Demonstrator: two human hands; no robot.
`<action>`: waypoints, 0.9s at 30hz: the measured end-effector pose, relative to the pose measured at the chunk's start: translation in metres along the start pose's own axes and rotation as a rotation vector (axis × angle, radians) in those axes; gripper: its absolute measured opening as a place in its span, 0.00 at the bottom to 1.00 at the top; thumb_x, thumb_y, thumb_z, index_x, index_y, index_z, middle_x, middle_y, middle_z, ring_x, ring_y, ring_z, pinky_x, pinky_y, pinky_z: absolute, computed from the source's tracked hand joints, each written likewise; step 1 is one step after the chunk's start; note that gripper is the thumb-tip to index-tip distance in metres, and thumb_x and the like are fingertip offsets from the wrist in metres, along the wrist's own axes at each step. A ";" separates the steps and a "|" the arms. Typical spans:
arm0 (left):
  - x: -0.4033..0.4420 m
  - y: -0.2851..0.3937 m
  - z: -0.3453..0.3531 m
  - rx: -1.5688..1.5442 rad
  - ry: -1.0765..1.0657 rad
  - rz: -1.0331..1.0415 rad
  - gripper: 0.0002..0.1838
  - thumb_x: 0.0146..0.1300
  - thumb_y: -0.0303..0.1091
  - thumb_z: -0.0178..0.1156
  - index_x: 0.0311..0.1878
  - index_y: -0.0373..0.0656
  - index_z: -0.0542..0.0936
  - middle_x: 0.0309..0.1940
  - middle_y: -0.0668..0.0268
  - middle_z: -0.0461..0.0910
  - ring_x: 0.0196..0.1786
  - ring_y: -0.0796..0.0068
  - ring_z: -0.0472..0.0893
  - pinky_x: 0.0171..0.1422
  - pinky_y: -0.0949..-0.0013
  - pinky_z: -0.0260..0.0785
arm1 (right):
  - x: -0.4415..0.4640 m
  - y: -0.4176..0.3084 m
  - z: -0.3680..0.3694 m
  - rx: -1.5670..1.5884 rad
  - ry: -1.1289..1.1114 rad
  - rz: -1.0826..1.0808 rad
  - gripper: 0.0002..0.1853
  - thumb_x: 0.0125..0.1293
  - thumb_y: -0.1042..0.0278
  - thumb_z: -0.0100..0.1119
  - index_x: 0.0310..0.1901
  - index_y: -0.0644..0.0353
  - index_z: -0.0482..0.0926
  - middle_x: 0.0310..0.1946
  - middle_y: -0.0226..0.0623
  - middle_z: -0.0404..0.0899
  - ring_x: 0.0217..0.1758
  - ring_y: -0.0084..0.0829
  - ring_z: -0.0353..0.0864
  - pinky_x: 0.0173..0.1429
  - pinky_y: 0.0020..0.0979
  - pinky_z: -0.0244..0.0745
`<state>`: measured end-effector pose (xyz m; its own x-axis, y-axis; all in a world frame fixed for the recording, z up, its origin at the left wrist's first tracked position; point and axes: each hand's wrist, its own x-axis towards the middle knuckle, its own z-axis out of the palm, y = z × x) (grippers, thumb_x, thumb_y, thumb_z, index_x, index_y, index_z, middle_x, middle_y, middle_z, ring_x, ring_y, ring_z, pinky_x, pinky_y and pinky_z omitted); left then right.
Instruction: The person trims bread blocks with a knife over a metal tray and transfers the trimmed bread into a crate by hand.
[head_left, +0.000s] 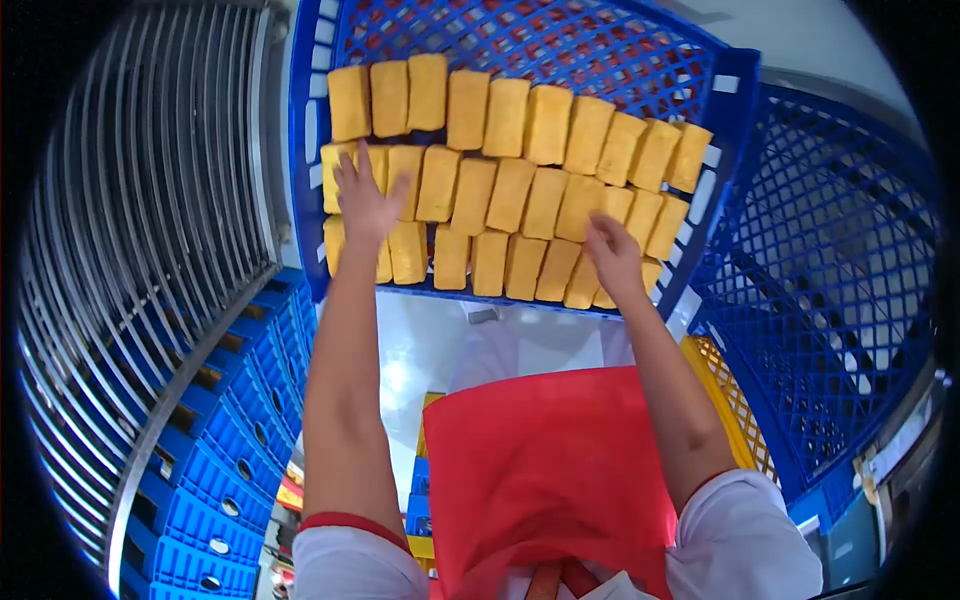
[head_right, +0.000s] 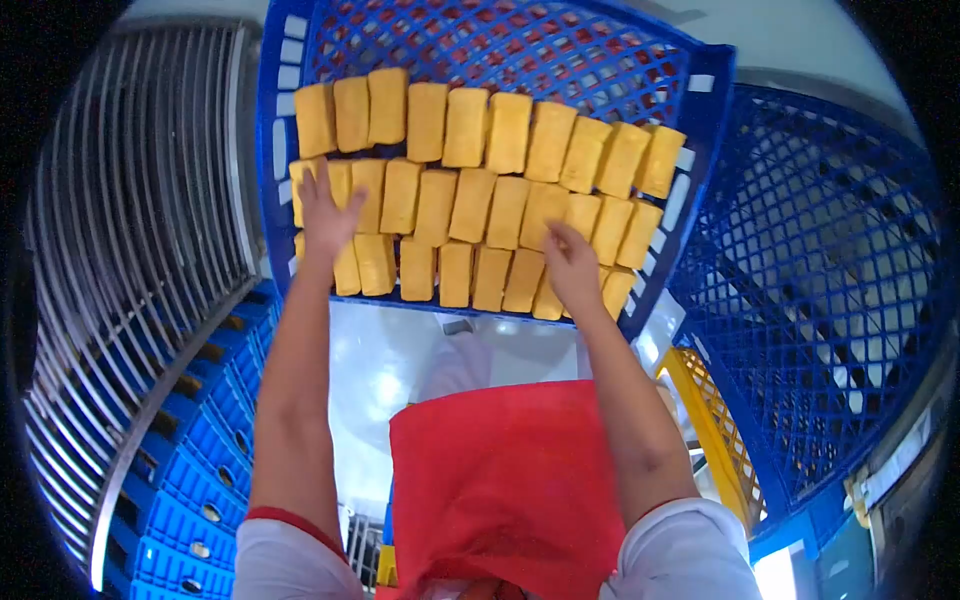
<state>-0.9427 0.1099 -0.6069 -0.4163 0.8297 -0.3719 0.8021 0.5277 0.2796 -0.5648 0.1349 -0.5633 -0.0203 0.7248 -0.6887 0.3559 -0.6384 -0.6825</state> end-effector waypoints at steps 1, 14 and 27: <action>-0.029 0.004 0.002 -0.041 0.003 0.081 0.50 0.61 0.60 0.62 0.79 0.48 0.52 0.79 0.45 0.45 0.78 0.35 0.48 0.76 0.37 0.49 | -0.021 0.018 -0.033 0.007 0.052 -0.003 0.18 0.71 0.67 0.56 0.59 0.67 0.77 0.41 0.36 0.81 0.36 0.21 0.77 0.42 0.24 0.75; -0.275 0.217 -0.180 -0.267 -0.116 1.206 0.17 0.60 0.44 0.68 0.21 0.42 0.82 0.22 0.58 0.78 0.30 0.52 0.78 0.43 0.54 0.72 | -0.459 0.079 -0.292 -0.469 0.903 0.547 0.24 0.61 0.48 0.64 0.26 0.66 0.83 0.30 0.57 0.82 0.38 0.56 0.83 0.46 0.50 0.76; -0.570 0.613 -0.205 -0.488 -1.266 1.454 0.41 0.55 0.35 0.75 0.71 0.40 0.68 0.65 0.56 0.70 0.60 0.64 0.78 0.64 0.62 0.71 | -0.645 0.152 -0.541 -0.128 1.994 0.583 0.24 0.64 0.57 0.60 0.56 0.66 0.77 0.54 0.55 0.77 0.62 0.53 0.74 0.66 0.45 0.69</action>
<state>-0.3013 -0.0019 -0.0421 0.9869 0.1425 0.0755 -0.0576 -0.1260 0.9904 0.0082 -0.2894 -0.0905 0.8706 -0.2267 0.4366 -0.0037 -0.8905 -0.4549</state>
